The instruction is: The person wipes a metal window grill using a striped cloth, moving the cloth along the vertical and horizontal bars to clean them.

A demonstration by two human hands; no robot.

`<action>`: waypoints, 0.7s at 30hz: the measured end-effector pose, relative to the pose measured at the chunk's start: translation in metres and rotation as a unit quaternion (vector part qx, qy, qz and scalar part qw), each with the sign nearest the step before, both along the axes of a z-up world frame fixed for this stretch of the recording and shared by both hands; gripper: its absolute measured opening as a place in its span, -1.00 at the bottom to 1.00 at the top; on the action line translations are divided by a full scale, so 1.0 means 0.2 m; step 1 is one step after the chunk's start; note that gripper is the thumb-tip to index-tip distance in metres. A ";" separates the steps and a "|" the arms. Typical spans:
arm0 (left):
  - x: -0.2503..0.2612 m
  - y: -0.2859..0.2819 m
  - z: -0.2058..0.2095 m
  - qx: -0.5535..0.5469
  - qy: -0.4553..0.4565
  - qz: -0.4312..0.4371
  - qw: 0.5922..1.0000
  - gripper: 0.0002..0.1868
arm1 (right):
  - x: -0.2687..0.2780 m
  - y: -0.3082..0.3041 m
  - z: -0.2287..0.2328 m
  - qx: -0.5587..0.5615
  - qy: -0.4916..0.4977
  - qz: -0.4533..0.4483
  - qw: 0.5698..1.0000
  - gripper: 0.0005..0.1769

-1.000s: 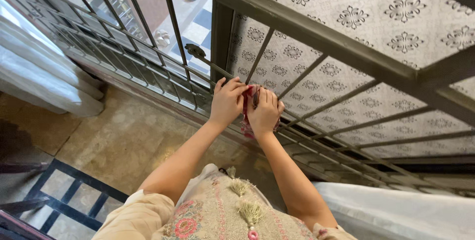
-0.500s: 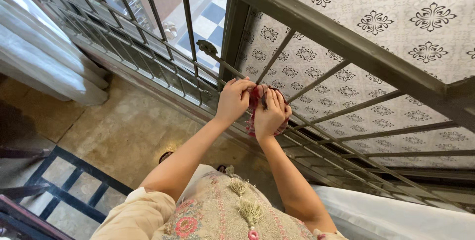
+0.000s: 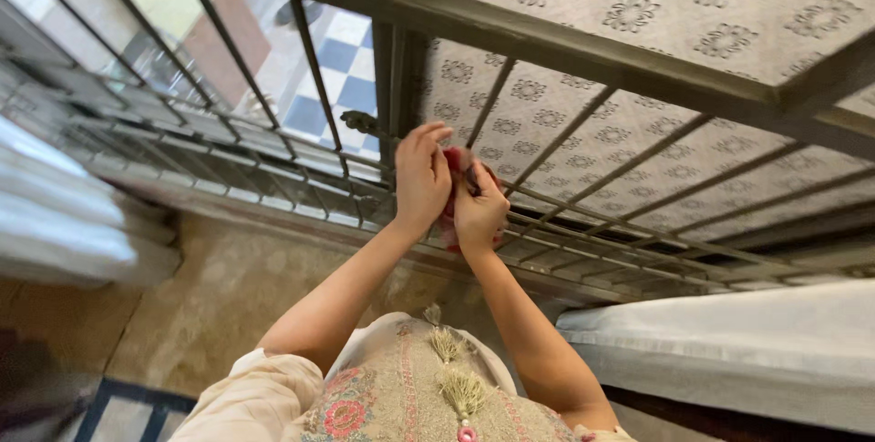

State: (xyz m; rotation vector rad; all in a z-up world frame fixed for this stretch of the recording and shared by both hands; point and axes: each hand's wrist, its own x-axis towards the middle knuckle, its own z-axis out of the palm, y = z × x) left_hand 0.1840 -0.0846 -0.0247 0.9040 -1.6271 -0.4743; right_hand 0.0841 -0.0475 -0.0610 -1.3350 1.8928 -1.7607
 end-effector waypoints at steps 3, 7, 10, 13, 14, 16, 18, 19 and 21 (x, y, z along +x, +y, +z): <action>0.00 0.00 0.07 -0.042 0.039 0.024 0.998 -0.74 | 0.03 -0.05 0.18 -0.127 0.052 -0.086 0.987 -0.60; -0.01 0.01 0.12 -0.085 0.066 0.019 0.994 -0.73 | 0.01 -0.12 0.49 -0.183 0.005 -0.063 0.981 -0.51; 0.00 0.04 0.13 -0.103 0.083 0.005 0.991 -0.68 | 0.01 -0.25 0.63 -0.254 0.059 -0.016 0.965 -0.57; -0.01 0.03 0.15 -0.098 0.089 -0.001 0.991 -0.60 | 0.05 -0.27 0.68 -0.239 0.077 -0.007 0.968 -0.62; -0.01 0.03 0.15 -0.094 0.088 0.001 0.992 -0.57 | 0.06 -0.28 0.69 -0.201 0.096 -0.034 0.974 -0.61; -0.01 0.01 0.15 -0.088 0.099 -0.016 0.991 -0.55 | 0.05 -0.28 0.70 -0.184 0.102 -0.034 0.977 -0.61; 0.00 0.02 0.14 -0.077 0.106 -0.032 0.991 -0.52 | 0.05 -0.27 0.68 -0.160 0.105 -0.034 0.981 -0.61; 0.00 0.02 0.14 -0.083 0.103 -0.037 0.991 -0.52 | 0.04 -0.26 0.66 -0.172 0.122 -0.025 0.977 -0.60; 0.00 0.02 0.14 -0.087 0.100 -0.044 0.990 -0.52 | 0.04 -0.27 0.61 -0.182 0.139 -0.018 0.973 -0.59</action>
